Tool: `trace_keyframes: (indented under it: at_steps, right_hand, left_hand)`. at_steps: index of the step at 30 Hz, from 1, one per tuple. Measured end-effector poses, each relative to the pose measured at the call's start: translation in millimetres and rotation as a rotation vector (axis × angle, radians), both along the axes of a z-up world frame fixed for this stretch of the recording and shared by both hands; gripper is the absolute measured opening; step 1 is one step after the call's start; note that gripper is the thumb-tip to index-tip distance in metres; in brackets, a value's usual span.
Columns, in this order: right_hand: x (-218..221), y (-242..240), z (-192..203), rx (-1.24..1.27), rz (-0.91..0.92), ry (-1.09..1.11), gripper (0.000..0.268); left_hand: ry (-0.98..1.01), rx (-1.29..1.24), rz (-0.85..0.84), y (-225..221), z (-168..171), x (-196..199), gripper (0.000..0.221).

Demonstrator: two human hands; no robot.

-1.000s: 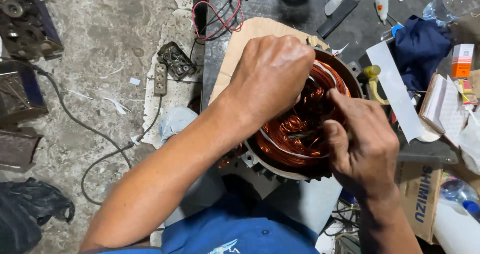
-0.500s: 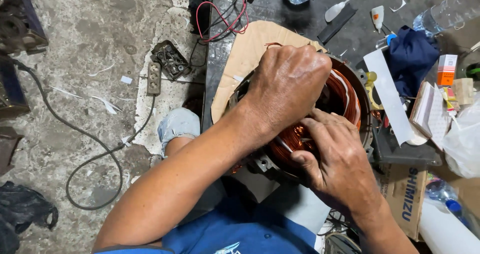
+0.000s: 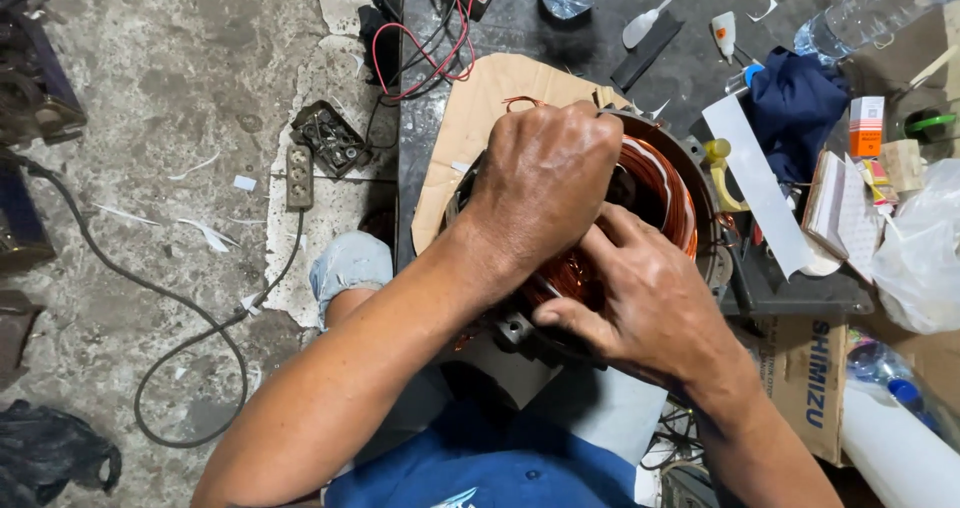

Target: Repairing an electric motor by organizing and securing the copper windings using insulation strips and tools.

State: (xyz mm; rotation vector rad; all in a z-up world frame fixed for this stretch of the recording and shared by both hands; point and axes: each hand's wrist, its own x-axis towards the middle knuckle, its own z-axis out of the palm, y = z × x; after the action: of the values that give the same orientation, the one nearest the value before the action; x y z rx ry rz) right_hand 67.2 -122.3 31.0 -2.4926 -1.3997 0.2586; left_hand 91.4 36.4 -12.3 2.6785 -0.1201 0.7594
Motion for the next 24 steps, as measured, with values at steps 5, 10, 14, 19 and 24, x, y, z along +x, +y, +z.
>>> trace_keyframes:
  at_steps: [5, 10, 14, 19, 24]
  right_hand:
    - [24.0, -23.1, 12.7, 0.321, -0.111, -0.194, 0.032]
    - [65.4, -7.1, 4.8, 0.283, 0.073, -0.454, 0.024]
    - [74.0, 0.4, -0.4, 0.152, 0.221, -0.561, 0.015]
    - [78.2, 0.1, -5.8, 0.132, 0.257, -0.486, 0.012]
    - [87.1, -2.8, -36.1, 0.186, 0.151, -0.441, 0.029]
  left_hand:
    - [0.089, -0.068, -0.151, 17.3, 15.0, -18.9, 0.027]
    - [0.155, -0.056, -0.165, 16.0, 20.8, -31.4, 0.015]
    - [0.202, 0.084, -0.105, 15.6, 16.5, -34.1, 0.012]
    - [0.191, 0.187, -0.062, 10.9, 13.8, -33.5, 0.012]
    - [0.195, -0.027, -0.085, 18.1, 23.3, -34.6, 0.013]
